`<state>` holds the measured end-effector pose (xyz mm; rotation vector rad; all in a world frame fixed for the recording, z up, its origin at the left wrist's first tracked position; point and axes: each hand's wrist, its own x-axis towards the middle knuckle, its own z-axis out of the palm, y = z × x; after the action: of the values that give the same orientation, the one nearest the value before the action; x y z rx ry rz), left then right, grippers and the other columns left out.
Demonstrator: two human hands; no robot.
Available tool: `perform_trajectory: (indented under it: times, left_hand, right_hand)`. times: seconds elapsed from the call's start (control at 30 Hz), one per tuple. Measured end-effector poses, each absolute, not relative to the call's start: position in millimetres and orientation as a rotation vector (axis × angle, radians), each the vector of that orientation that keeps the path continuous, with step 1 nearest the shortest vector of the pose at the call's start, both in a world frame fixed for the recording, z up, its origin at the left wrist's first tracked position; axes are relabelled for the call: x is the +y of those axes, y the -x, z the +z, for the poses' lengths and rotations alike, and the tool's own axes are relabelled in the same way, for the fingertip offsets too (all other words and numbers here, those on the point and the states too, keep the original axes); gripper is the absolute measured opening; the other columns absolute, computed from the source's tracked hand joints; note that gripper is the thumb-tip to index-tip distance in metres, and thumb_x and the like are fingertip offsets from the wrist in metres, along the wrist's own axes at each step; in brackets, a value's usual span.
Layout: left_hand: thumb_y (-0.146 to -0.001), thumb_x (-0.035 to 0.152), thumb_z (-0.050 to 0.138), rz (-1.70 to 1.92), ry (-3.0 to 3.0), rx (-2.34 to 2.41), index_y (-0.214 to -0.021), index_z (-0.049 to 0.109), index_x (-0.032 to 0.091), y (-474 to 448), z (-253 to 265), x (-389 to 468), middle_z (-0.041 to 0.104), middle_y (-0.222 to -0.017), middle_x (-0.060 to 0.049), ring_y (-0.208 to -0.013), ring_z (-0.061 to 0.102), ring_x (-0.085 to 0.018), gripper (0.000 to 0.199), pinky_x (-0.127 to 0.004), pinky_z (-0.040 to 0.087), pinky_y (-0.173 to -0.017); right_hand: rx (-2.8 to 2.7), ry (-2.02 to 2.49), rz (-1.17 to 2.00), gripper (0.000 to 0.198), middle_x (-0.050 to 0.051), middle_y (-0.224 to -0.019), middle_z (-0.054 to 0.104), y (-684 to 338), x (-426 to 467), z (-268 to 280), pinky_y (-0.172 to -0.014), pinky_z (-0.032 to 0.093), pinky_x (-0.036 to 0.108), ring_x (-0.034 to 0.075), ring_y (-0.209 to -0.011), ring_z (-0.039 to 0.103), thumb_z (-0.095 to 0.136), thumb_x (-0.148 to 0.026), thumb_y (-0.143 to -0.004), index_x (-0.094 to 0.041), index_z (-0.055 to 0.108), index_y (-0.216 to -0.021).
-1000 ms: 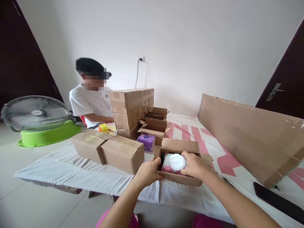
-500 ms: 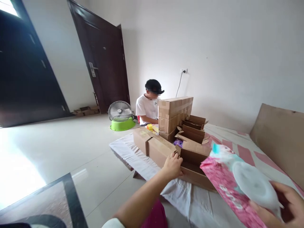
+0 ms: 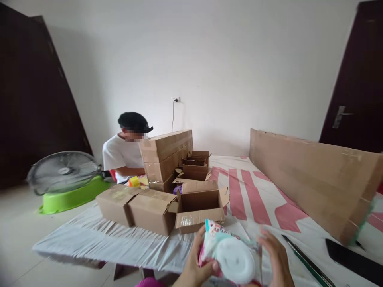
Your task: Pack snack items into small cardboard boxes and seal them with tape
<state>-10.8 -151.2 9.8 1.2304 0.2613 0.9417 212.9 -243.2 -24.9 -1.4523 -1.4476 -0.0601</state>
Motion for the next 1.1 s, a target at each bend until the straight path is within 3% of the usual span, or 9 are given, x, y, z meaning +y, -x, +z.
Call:
perform_trajectory:
  times: [0.07, 0.2, 0.33, 0.43, 0.6, 0.7, 0.87, 1.0, 1.1]
  left_hand:
    - [-0.063, 0.047, 0.083, 1.05, -1.215, 0.35, -0.146, 0.022, 0.027, 4.7, 28.2, -144.8, 0.046, -0.143, -0.014, -0.129, 0.048, -0.033, 0.105, -0.046, 0.035, -0.111]
    - [-0.062, 0.041, 0.083, 1.169, -1.316, 0.29, -0.144, 0.023, 0.026, -18.7, 96.2, -102.2, 0.052, -0.136, -0.014, -0.123, 0.052, -0.034, 0.103, -0.05, 0.042, -0.105]
    - [-0.062, 0.038, 0.083, 1.121, -1.327, 0.322, -0.139, 0.029, 0.029, -56.3, 154.0, -35.9, 0.053, -0.131, -0.012, -0.106, 0.061, -0.027, 0.094, -0.044, 0.055, -0.086]
    - [-0.064, 0.043, 0.081, 1.117, -1.276, 0.414, -0.133, 0.035, 0.027, -74.9, 164.1, -6.8, 0.053, -0.128, -0.012, -0.099, 0.062, -0.024, 0.084, -0.039, 0.057, -0.078]
    - [-0.059, 0.046, 0.085, 1.151, -1.292, 0.41, -0.135, 0.032, 0.025, -68.7, 112.9, -34.3, 0.052, -0.129, -0.015, -0.104, 0.061, -0.026, 0.095, -0.039, 0.054, -0.083]
    - [-0.054, 0.038, 0.089, 1.101, -1.447, 0.355, -0.137, 0.031, 0.023, -50.3, 49.4, -73.5, 0.051, -0.133, -0.016, -0.116, 0.055, -0.028, 0.103, -0.04, 0.047, -0.095]
    - [-0.049, 0.038, 0.09, 0.738, -1.133, 0.709, -0.113, 0.051, 0.016, -30.2, -51.4, -106.3, 0.059, -0.114, -0.015, -0.091, 0.064, -0.024, 0.078, -0.036, 0.051, -0.076]
    - [-0.068, 0.039, 0.08, 0.935, -0.561, 0.839, -0.096, 0.049, 0.017, -29.4, -76.7, -76.9, 0.061, -0.077, -0.004, -0.065, 0.065, -0.018, 0.047, -0.033, 0.053, -0.068]
    - [-0.076, 0.029, 0.075, 1.141, -0.437, 0.89, -0.094, 0.046, 0.021, -30.3, -73.5, -41.2, 0.057, -0.069, 0.003, -0.057, 0.061, -0.012, 0.036, -0.03, 0.055, -0.069]
  right_hand:
    - [-1.371, 1.414, 0.108, 0.103, 0.014, -0.144, 0.038, -209.1, -227.7, -10.7, -0.091, 0.052, 0.054, 0.041, -0.125, 0.046, 0.076, -0.058, -0.063, -0.037, 0.016, -0.145]
    - [-1.362, 1.168, 0.637, 0.104, 0.011, -0.123, 0.057, -215.0, -173.1, 58.7, -0.068, 0.058, 0.039, 0.026, -0.09, 0.065, 0.059, -0.068, -0.076, -0.035, -0.007, -0.148]
    - [-1.304, 1.095, 0.806, 0.101, 0.009, -0.127, 0.057, -236.9, -101.1, 133.2, -0.08, 0.055, 0.036, 0.022, -0.092, 0.066, 0.059, -0.075, -0.07, -0.033, 0.009, -0.148]
    - [-1.258, 1.149, 0.857, 0.081, 0.012, -0.122, 0.061, -246.9, -63.6, 148.4, -0.082, 0.054, 0.039, 0.023, -0.092, 0.067, 0.043, -0.074, -0.081, -0.026, 0.027, -0.143]
    - [-1.25, 1.164, 0.86, 0.062, 0.012, -0.116, 0.067, -249.3, -76.2, 95.1, -0.091, 0.051, 0.043, 0.027, -0.107, 0.063, 0.042, -0.065, -0.085, -0.022, 0.049, -0.129]
    - [-1.222, 1.156, 0.846, 0.065, 0.015, -0.117, 0.066, -256.0, -109.1, 35.0, -0.091, 0.051, 0.047, 0.032, -0.111, 0.061, 0.031, -0.067, -0.086, -0.019, 0.055, -0.123]
    - [-0.627, 0.98, 0.9, 0.053, 0.006, -0.094, 0.074, -274.6, -140.2, -69.3, -0.078, 0.056, 0.044, 0.03, -0.094, 0.068, 0.065, -0.062, -0.068, -0.024, 0.067, -0.105]
    - [-0.287, 0.81, 1.043, 0.05, 0.0, -0.091, 0.075, -277.1, -141.7, -107.3, -0.078, 0.057, 0.033, 0.022, -0.091, 0.069, 0.08, -0.044, -0.06, -0.024, 0.068, -0.104]
    - [-0.313, 0.817, 1.081, 0.052, 0.001, -0.097, 0.075, -273.4, -140.4, -110.3, -0.084, 0.056, 0.034, 0.023, -0.099, 0.067, 0.081, -0.04, -0.061, -0.024, 0.068, -0.109]
